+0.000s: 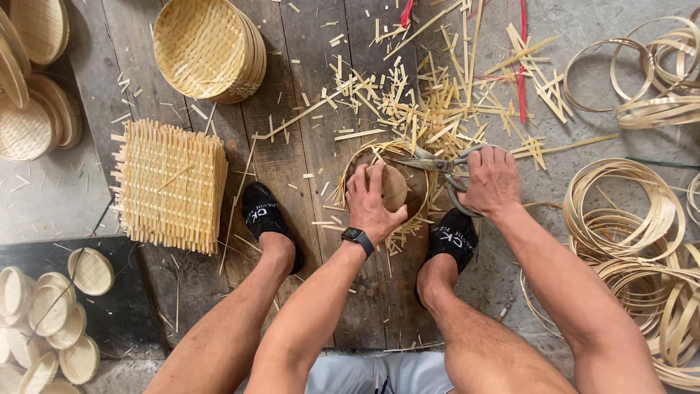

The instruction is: The person sits on the floor of a bamboo workshop and assembles round woven bamboo baskets. They place a woven square panel over a wooden mold, press a woven circular base into it, trim excess bamboo strips with shears, bend a bamboo rim ring around the edge, and set finished baskets onto a growing stack.

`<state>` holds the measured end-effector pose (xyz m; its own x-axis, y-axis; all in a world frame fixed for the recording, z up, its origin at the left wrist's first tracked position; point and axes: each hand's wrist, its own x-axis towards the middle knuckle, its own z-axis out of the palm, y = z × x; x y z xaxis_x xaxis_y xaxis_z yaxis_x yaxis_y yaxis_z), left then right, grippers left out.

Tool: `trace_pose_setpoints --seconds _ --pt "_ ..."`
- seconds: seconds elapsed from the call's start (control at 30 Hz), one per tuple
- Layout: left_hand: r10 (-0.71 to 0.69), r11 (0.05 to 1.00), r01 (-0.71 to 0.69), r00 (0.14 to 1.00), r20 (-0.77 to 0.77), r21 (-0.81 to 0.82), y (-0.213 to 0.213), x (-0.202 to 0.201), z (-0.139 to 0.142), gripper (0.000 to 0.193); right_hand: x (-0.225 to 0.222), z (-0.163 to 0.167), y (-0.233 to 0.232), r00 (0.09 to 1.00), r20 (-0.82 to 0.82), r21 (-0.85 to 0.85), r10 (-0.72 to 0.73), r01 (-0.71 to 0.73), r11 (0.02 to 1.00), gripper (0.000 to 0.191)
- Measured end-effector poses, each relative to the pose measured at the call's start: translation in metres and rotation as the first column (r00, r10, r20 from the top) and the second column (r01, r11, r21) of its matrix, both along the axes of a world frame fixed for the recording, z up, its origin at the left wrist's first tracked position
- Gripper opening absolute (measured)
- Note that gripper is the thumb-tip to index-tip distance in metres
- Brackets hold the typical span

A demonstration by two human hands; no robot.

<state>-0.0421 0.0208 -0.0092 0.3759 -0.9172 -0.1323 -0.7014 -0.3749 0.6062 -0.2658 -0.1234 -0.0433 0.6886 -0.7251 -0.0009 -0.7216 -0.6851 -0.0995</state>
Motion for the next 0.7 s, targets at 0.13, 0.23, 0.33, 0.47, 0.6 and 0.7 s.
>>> trace_pose_setpoints --seconds 0.13,0.23,0.33,0.47,0.6,0.7 --pt "-0.047 0.999 0.047 0.999 0.012 0.017 -0.002 0.008 0.001 0.106 -0.008 -0.018 0.003 0.995 -0.081 0.046 -0.054 0.057 0.997 0.025" --pt "-0.047 0.997 0.046 0.999 0.017 0.054 -0.004 0.009 0.003 0.106 -0.015 -0.028 -0.003 0.988 -0.149 0.114 -0.045 0.062 0.992 0.017" --pt "-0.109 0.991 0.109 0.994 0.003 0.072 -0.006 0.011 0.003 0.108 -0.014 -0.025 -0.009 0.997 -0.081 0.054 0.002 0.002 0.999 0.027" --pt "-0.227 0.970 0.230 0.973 -0.049 0.079 -0.009 0.017 0.007 0.107 -0.002 -0.023 -0.003 0.997 0.047 -0.194 0.061 -0.050 0.980 0.040" --pt "-0.287 0.952 0.287 0.958 -0.016 0.106 -0.010 0.021 0.014 0.106 -0.009 -0.033 -0.006 0.961 -0.271 -0.039 0.049 -0.061 0.997 0.018" --pt "-0.344 0.931 0.340 0.939 0.009 0.130 -0.012 0.025 0.015 0.105 -0.022 -0.033 -0.014 0.995 -0.083 0.003 0.063 -0.063 0.998 0.019"
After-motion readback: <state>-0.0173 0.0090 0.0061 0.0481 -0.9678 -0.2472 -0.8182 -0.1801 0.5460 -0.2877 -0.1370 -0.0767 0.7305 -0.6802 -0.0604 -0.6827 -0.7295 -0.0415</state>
